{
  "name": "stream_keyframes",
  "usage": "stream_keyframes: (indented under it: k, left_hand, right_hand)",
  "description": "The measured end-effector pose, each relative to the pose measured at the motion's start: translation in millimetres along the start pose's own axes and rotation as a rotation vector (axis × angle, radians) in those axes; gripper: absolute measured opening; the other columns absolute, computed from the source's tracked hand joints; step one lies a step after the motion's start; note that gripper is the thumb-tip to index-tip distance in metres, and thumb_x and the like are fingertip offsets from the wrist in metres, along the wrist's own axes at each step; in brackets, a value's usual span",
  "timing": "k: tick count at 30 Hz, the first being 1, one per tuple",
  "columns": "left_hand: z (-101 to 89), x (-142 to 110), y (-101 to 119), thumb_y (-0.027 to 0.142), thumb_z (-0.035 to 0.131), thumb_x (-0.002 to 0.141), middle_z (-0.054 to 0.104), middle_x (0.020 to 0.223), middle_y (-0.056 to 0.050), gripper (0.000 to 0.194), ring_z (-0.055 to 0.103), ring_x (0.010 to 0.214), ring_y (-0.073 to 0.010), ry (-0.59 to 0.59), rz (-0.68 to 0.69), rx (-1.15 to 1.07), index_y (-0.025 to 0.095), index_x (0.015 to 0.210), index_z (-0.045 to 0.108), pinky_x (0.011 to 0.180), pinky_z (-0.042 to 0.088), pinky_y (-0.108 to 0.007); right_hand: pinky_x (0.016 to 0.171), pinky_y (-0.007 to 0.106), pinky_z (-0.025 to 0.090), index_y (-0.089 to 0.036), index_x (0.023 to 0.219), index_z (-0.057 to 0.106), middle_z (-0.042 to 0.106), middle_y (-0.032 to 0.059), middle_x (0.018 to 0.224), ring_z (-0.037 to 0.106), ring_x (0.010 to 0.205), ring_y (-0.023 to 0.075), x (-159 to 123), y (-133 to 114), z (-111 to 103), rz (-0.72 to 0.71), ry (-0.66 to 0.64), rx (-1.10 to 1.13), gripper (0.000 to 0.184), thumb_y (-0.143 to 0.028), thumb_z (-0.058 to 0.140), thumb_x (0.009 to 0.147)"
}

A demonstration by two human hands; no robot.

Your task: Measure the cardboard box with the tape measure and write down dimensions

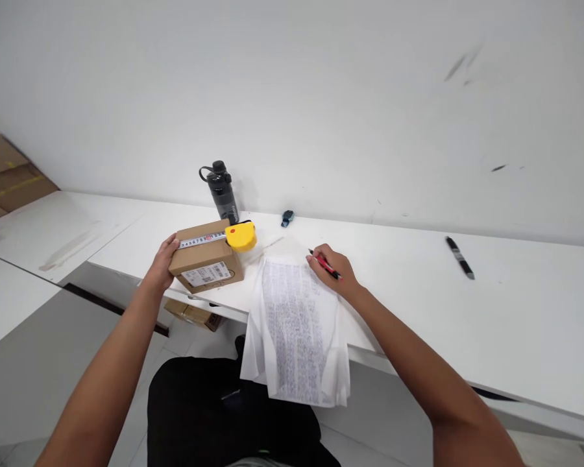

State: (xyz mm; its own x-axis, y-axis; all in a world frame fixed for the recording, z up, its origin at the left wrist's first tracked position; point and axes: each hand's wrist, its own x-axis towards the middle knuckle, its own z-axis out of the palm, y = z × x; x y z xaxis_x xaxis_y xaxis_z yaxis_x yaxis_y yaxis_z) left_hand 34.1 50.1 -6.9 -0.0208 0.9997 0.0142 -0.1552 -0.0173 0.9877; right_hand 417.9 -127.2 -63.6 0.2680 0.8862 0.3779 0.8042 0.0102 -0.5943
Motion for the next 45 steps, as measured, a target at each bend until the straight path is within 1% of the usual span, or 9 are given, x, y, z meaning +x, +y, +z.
stream_keyframes:
  k: [3, 7, 12, 18, 23, 27, 30, 35, 45]
  left_hand:
    - [3.4, 0, 2, 0.030, 0.068, 0.077, 0.065, 0.106, -0.006, 0.043, 0.064, 0.083, -0.0153, -0.002, -0.007, -0.016, 0.021, 0.117, 0.056, 0.071, 0.054, -0.025]
    - [7.1, -1, 5, 0.030, 0.069, 0.075, 0.066, 0.100, -0.003, 0.042, 0.064, 0.079, -0.0145, 0.007, -0.011, -0.022, 0.022, 0.114, 0.057, 0.072, 0.054, -0.024]
    - [12.4, -3, 7, 0.028, 0.070, 0.074, 0.066, 0.099, -0.003, 0.041, 0.064, 0.078, -0.0136, 0.026, -0.008, -0.024, 0.021, 0.113, 0.058, 0.074, 0.054, -0.024]
    - [19.5, -6, 10, 0.024, 0.072, 0.072, 0.066, 0.097, -0.002, 0.043, 0.061, 0.077, -0.0133, 0.069, -0.024, -0.052, 0.020, 0.112, 0.059, 0.066, 0.052, -0.023]
    - [21.4, -8, 10, 0.024, 0.071, 0.072, 0.066, 0.095, -0.001, 0.043, 0.060, 0.080, -0.0130, 0.056, -0.015, -0.061, 0.020, 0.112, 0.058, 0.065, 0.051, -0.020]
    - [20.6, -7, 9, 0.022, 0.070, 0.073, 0.065, 0.095, -0.002, 0.043, 0.060, 0.079, -0.0134, 0.064, -0.030, -0.081, 0.019, 0.113, 0.057, 0.065, 0.051, -0.022]
    - [19.4, -6, 8, 0.021, 0.070, 0.073, 0.064, 0.096, -0.003, 0.043, 0.060, 0.080, -0.0136, 0.065, -0.030, -0.092, 0.019, 0.114, 0.057, 0.065, 0.051, -0.023]
    - [19.4, -6, 7, 0.024, 0.072, 0.073, 0.064, 0.094, -0.002, 0.044, 0.059, 0.079, -0.0128, 0.049, -0.014, -0.099, 0.019, 0.114, 0.055, 0.067, 0.050, -0.022]
    - [19.5, -7, 6, 0.028, 0.073, 0.074, 0.063, 0.098, -0.003, 0.046, 0.059, 0.082, -0.0137, 0.035, -0.010, -0.097, 0.018, 0.115, 0.054, 0.079, 0.050, -0.027]
  right_hand:
    - [0.049, 0.025, 0.035, -0.024, 0.089, 0.054, 0.048, -0.0048, 0.056, 0.044, 0.050, 0.0134, -34, 7, -7, 0.142, 0.000, 0.381, 0.031, -0.054, 0.047, 0.090]
    - [0.049, 0.027, 0.038, -0.021, 0.103, 0.062, 0.063, 0.0032, 0.075, 0.044, 0.051, 0.0122, -56, 10, -4, 0.219, -0.211, 0.688, 0.051, -0.059, 0.030, 0.094]
    - [0.053, 0.028, 0.040, -0.019, 0.074, 0.067, 0.055, 0.0014, 0.060, 0.049, 0.057, 0.0152, -57, 8, -6, 0.357, -0.126, 0.544, 0.049, -0.061, 0.045, 0.088]
    - [0.050, 0.027, 0.037, -0.022, 0.079, 0.062, 0.056, -0.0004, 0.063, 0.049, 0.055, 0.0149, -52, 6, -8, 0.457, -0.015, 0.507, 0.036, -0.056, 0.050, 0.086]
    - [0.051, 0.027, 0.035, -0.020, 0.061, 0.057, 0.053, 0.0006, 0.059, 0.047, 0.055, 0.0148, -53, 7, -7, 0.366, -0.160, 0.459, 0.045, -0.058, 0.051, 0.085]
    - [0.050, 0.027, 0.033, -0.021, 0.057, 0.051, 0.049, -0.0005, 0.056, 0.044, 0.054, 0.0142, -57, 2, -6, 0.330, -0.076, 0.386, 0.047, -0.058, 0.051, 0.086]
    - [0.048, 0.027, 0.033, -0.022, 0.056, 0.049, 0.050, 0.0000, 0.057, 0.047, 0.055, 0.0145, -59, -2, -5, 0.318, -0.037, 0.343, 0.049, -0.061, 0.049, 0.085]
    - [0.051, 0.028, 0.038, -0.022, 0.061, 0.058, 0.058, 0.0024, 0.061, 0.054, 0.060, 0.0176, -55, 0, -2, 0.272, -0.163, 0.349, 0.049, -0.064, 0.047, 0.084]
    - [0.053, 0.029, 0.039, -0.022, 0.063, 0.060, 0.060, 0.0031, 0.063, 0.057, 0.063, 0.0190, -54, 5, 3, 0.296, -0.213, 0.358, 0.046, -0.061, 0.048, 0.083]
